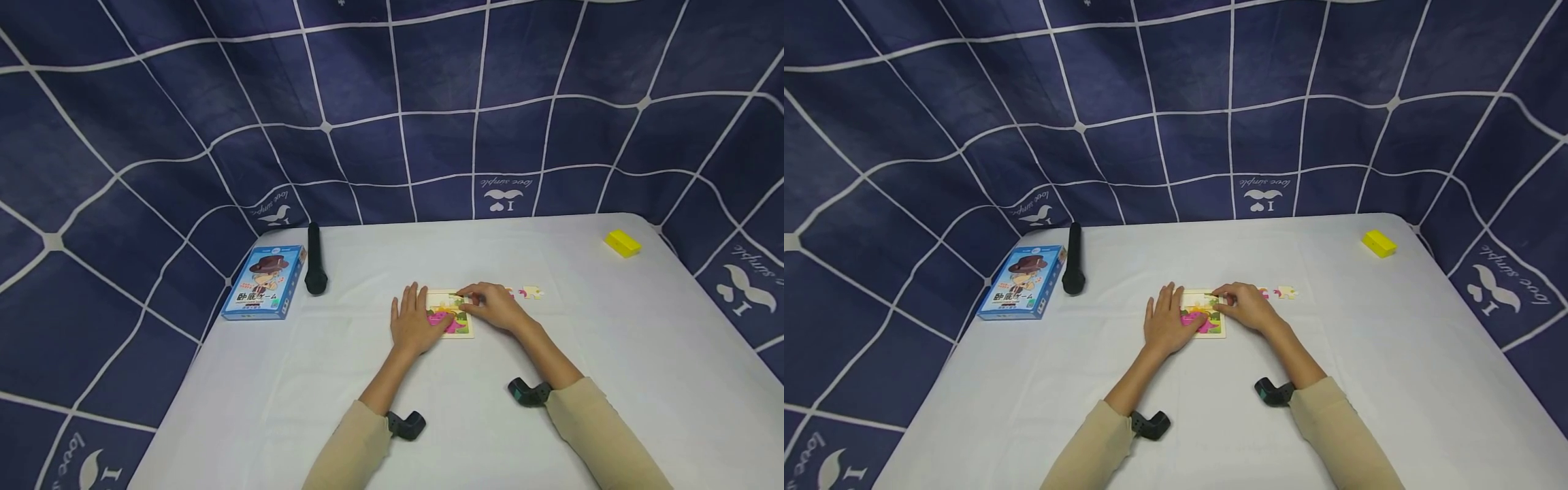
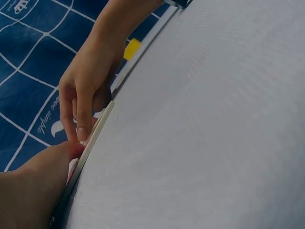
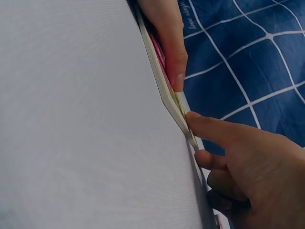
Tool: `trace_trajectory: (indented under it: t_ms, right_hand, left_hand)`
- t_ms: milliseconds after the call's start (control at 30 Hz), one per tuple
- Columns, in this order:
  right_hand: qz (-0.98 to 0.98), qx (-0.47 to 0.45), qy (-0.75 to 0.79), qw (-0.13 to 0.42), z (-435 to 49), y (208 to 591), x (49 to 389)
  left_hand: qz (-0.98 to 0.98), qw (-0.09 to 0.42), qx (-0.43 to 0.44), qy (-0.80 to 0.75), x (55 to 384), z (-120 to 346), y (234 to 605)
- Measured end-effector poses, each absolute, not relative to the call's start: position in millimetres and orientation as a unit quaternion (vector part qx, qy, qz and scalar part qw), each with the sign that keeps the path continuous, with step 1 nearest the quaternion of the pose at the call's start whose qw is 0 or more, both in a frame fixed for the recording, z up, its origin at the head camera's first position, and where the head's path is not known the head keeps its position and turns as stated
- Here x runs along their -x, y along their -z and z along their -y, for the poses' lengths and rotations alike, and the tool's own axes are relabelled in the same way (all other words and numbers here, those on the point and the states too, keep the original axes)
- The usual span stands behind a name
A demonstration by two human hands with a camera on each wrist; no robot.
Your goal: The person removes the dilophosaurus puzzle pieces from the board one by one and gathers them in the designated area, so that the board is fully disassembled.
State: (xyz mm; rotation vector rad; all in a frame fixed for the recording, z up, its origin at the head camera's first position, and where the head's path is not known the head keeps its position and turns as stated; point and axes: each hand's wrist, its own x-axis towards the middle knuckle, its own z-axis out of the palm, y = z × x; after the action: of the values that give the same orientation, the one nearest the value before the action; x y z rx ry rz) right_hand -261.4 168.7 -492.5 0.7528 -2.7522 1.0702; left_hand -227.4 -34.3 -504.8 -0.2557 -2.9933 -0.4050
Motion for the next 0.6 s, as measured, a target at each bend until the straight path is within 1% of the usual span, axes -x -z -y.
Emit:
trace_trajectory:
  t_ms: [200,333,467,600]
  right_hand:
    - [0.903,-0.24,-0.354,0.039,-169.3,491.4,262.4]
    - [0.899,-0.238,-0.364,0.041,-169.3,491.9,262.4]
    - [0.892,-0.237,-0.381,0.056,-168.0,494.3,262.8]
    - [0.883,-0.235,-0.399,0.076,-165.6,495.5,261.8]
  left_hand:
    - [0.986,0.064,0.087,0.126,228.6,34.4,506.8]
    - [0.987,0.059,0.086,0.125,229.5,34.0,507.7]
    - [0.988,0.047,0.082,0.121,230.0,34.1,507.5]
    - [0.987,0.057,0.084,0.122,228.7,34.3,506.9]
